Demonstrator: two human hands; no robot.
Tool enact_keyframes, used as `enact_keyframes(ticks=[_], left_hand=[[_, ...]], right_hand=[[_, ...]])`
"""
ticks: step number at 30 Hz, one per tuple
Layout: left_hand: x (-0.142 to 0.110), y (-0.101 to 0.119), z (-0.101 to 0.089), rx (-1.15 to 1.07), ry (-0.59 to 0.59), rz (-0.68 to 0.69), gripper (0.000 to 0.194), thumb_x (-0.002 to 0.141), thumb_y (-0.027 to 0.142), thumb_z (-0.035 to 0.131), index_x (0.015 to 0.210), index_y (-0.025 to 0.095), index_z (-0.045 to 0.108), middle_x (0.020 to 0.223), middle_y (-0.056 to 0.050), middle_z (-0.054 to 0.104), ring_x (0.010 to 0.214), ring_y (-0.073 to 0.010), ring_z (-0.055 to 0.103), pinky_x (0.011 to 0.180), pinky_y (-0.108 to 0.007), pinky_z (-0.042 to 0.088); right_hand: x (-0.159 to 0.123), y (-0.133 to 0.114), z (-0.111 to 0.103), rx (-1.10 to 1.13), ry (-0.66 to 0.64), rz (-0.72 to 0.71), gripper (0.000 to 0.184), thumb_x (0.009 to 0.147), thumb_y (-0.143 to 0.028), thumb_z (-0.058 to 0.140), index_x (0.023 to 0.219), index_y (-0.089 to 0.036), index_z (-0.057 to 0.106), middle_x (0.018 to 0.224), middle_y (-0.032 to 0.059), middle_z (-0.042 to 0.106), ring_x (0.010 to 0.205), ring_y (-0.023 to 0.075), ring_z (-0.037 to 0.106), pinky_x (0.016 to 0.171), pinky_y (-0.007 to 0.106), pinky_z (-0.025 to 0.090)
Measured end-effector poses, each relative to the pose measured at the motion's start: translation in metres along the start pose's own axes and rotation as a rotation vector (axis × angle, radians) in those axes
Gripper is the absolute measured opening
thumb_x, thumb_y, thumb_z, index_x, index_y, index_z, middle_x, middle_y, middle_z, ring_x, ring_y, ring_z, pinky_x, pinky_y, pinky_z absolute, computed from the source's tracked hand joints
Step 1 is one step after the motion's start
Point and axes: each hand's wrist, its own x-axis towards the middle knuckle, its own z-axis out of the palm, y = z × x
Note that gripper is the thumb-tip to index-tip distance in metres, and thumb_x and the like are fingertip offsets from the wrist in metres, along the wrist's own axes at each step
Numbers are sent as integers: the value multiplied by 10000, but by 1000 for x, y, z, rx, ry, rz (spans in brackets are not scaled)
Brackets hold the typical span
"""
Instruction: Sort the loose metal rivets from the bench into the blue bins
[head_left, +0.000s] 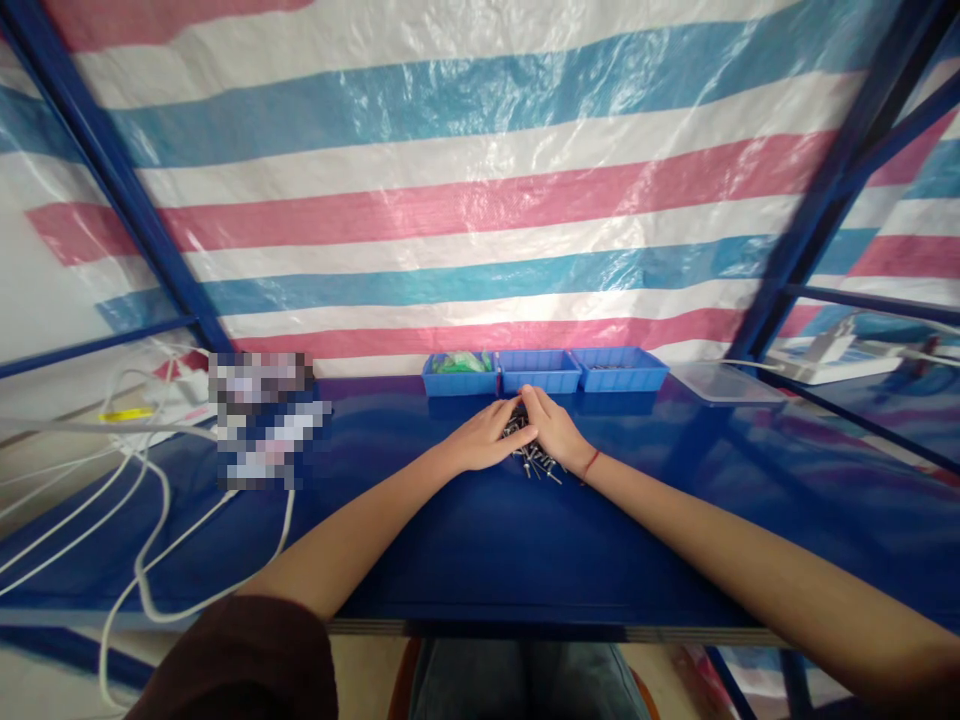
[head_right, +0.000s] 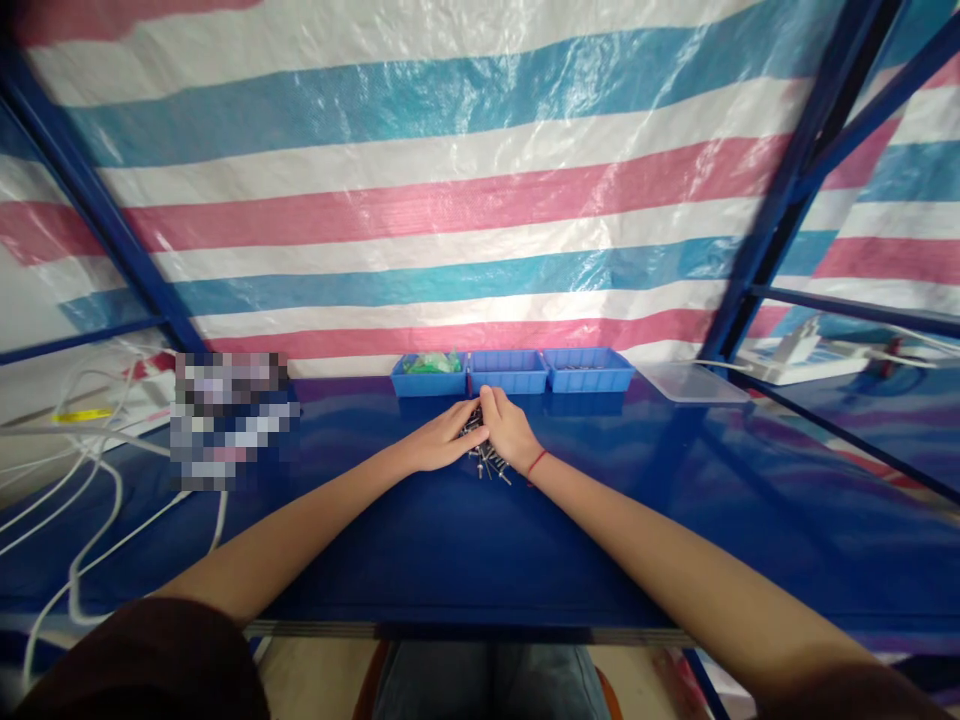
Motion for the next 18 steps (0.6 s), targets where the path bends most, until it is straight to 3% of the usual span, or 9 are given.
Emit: enact_keyframes(ticks=[3, 6, 8, 10, 13, 18], left_hand=[[3, -9, -9, 127, 259, -73, 512, 914, 451, 379, 1366, 210, 381, 1359, -105, 457, 1299, -216, 384, 1107, -371, 280], [10, -27, -20, 345, 443, -296, 439, 892, 386, 444, 1315, 266, 458, 1398, -109, 401, 1370, -299, 247, 1117, -511, 189], [15, -38, -23, 398, 375, -391, 409, 880, 413, 465, 1276, 319, 493, 1430, -101, 360, 1391, -351, 173, 1075, -616, 167], [18, -45, -22, 402, 309, -417, 389, 883, 439, 452, 1255, 338, 503, 1437, -102, 348, 1388, -353, 175, 1033, -660, 197], [22, -48, -19, 402, 327, -419, 347, 915, 400, 397, 1236, 335, 513, 1385, -113, 398, 1332, -300, 295, 1016, -641, 257], [16, -40, -22, 399, 358, -430, 309, 933, 371, 370, 1174, 332, 560, 1290, -104, 470, 1219, -281, 409, 958, -624, 333]], right_hand=[[10, 18, -18, -151, 157, -111, 405, 947, -369, 248, 1046, -186, 596, 1021, 109, 657, 1002, 238, 583, 913, 377, 427], [25, 47, -41, -498, 304, -144, 421, 860, -392, 454, 1200, -174, 574, 1247, 173, 533, 1201, 350, 419, 1000, 518, 313], [34, 63, -52, -635, 293, -61, 469, 830, -454, 502, 1232, -222, 566, 1306, 163, 491, 1245, 400, 349, 987, 610, 257], [40, 73, -56, -702, 190, 5, 442, 856, -494, 451, 1188, -243, 602, 1219, 151, 560, 1184, 392, 423, 974, 654, 217], [41, 75, -56, -733, 75, 15, 451, 899, -504, 365, 1120, -225, 642, 1047, 140, 641, 1040, 330, 541, 987, 637, 202], [35, 68, -58, -744, 43, -4, 476, 902, -520, 354, 1123, -216, 645, 1016, 152, 650, 1003, 317, 567, 983, 605, 225]])
